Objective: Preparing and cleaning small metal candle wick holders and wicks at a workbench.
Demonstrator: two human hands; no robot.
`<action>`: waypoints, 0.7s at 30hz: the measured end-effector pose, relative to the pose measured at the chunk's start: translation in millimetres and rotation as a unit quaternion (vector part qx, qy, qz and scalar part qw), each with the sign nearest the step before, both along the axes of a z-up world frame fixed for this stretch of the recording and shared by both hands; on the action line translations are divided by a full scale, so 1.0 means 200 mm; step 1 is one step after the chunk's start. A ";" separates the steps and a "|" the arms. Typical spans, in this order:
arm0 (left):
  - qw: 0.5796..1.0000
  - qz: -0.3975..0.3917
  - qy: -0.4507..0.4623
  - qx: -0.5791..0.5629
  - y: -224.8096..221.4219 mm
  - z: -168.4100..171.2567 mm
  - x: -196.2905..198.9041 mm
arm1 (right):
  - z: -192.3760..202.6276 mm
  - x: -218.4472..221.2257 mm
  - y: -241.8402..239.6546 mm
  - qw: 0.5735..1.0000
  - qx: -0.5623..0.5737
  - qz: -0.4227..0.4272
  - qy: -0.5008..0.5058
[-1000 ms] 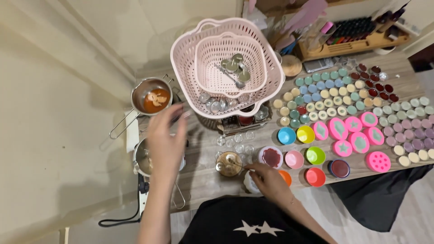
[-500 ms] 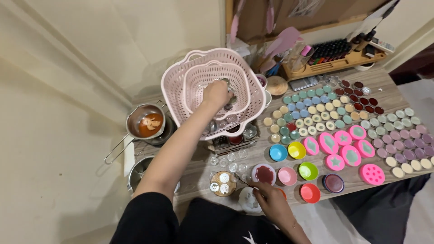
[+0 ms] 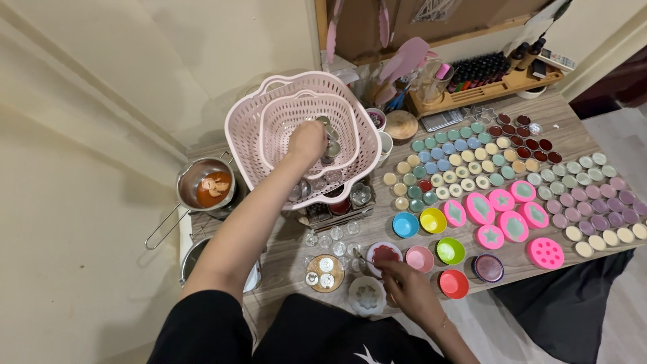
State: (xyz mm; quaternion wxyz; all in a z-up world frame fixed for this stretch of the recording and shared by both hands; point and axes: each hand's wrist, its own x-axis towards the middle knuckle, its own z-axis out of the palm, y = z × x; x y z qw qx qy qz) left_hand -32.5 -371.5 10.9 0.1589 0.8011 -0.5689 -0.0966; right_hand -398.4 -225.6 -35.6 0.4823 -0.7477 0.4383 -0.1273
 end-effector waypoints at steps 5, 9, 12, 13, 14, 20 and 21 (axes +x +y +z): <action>0.997 -0.040 -0.049 0.040 0.00 -0.04 0.02 | 0.14 0.09 -0.01 0.998 0.036 0.007 0.059; 0.994 -0.077 -0.045 0.066 0.02 -0.04 0.03 | 0.07 0.09 0.01 1.000 -0.006 0.024 0.015; 0.995 -0.073 -0.004 0.070 0.01 -0.07 0.09 | 0.07 0.10 0.02 0.999 -0.026 0.031 0.025; 0.995 -0.075 -0.003 0.071 0.03 -0.01 0.08 | 0.07 0.10 0.03 0.999 -0.025 0.029 0.027; 0.992 -0.051 0.083 0.079 0.06 0.05 0.08 | 0.07 0.09 0.04 0.999 -0.034 0.034 0.015; 0.933 0.003 0.360 -0.001 0.39 0.38 0.09 | 0.14 0.11 0.07 0.997 -0.056 0.037 -0.030; 0.911 0.026 0.411 -0.011 0.46 0.43 0.09 | 0.17 0.13 0.08 0.996 -0.062 0.038 -0.056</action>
